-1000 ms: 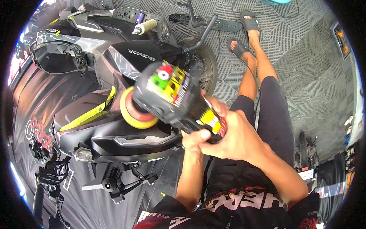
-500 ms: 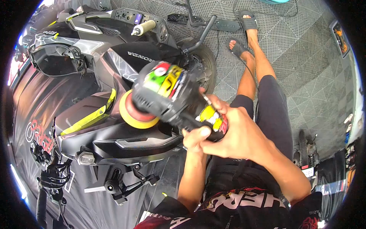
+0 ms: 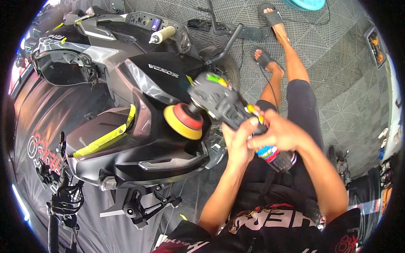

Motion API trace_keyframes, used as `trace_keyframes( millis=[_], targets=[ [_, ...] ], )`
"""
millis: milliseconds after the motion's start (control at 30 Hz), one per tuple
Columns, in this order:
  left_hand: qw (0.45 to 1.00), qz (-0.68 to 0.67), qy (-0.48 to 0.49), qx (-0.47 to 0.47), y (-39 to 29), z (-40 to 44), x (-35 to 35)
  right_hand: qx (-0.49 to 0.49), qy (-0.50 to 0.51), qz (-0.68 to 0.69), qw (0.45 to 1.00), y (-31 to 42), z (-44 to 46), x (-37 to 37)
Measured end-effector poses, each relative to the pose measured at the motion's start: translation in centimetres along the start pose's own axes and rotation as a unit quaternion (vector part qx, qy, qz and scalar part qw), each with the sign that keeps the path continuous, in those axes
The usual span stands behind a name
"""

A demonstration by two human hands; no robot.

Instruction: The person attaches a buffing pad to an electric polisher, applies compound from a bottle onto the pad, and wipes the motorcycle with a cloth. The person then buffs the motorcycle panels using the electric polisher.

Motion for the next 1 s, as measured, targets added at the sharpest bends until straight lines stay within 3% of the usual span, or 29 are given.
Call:
trace_keyframes(
  millis=[33, 100, 200, 300, 367, 400, 500, 533, 667, 767, 867, 967, 1000],
  targets=[
    [0.999, -0.018, -0.024, 0.025, -1.6, 1.1, 0.7, -0.024, 0.015, 0.022, 0.999, 4.1, 0.7, 0.3],
    [0.995, -0.059, -0.04, 0.069, -4.5, 3.3, 1.5, -0.036, 0.047, -0.062, 0.996, 6.5, 3.8, -0.3],
    [0.992, -0.057, -0.068, 0.091, -6.9, 5.2, 1.5, -0.009, 0.072, -0.083, 0.994, 9.2, 5.6, 0.1],
    [0.997, -0.023, -0.049, 0.062, -5.5, 4.3, 0.9, -0.049, 0.079, -0.056, 0.994, 8.4, 5.0, 0.5],
    [0.996, 0.012, -0.086, 0.014, -2.7, 2.6, 0.0, 0.048, 0.099, -0.002, 0.994, 4.6, 3.4, 0.1],
    [0.996, 0.008, -0.086, 0.008, -0.7, 2.0, -0.5, 0.06, 0.048, -0.035, 0.996, 0.8, 2.7, -1.3],
    [0.995, 0.017, -0.092, -0.034, 0.3, 0.7, 0.0, 0.152, 0.021, -0.037, 0.987, -0.1, 0.6, -1.3],
    [0.996, -0.009, -0.083, -0.029, -0.3, 0.9, 0.6, 0.127, 0.004, -0.085, 0.988, -0.5, 0.9, -1.6],
    [0.99, -0.139, -0.015, 0.0, -5.2, 2.6, 2.7, 0.061, 0.035, -0.154, 0.986, 11.1, 2.0, 0.5],
    [0.963, -0.264, 0.041, 0.044, -9.5, 3.0, 5.9, 0.03, 0.031, -0.301, 0.953, 20.0, 1.6, 1.9],
    [0.94, -0.297, 0.072, 0.152, -12.6, 2.9, 7.1, -0.072, 0.06, -0.339, 0.936, 25.9, 1.8, 3.7],
    [0.923, -0.339, 0.064, 0.169, -14.3, 4.5, 6.7, 0.062, 0.108, -0.473, 0.872, 27.3, 3.6, 4.5],
    [0.915, -0.353, 0.07, 0.181, -14.9, 4.6, 6.7, 0.029, 0.078, -0.451, 0.889, 28.5, 3.8, 5.3]
  ],
)
Point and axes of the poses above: each hand's wrist, its own z-axis towards the middle knuckle, its own x-axis out of the palm, y = z × x, the point moved 8 cm from there along z, towards the middle knuckle, and after that the axes turned 5 degrees about -y, right-handed, at the moved point
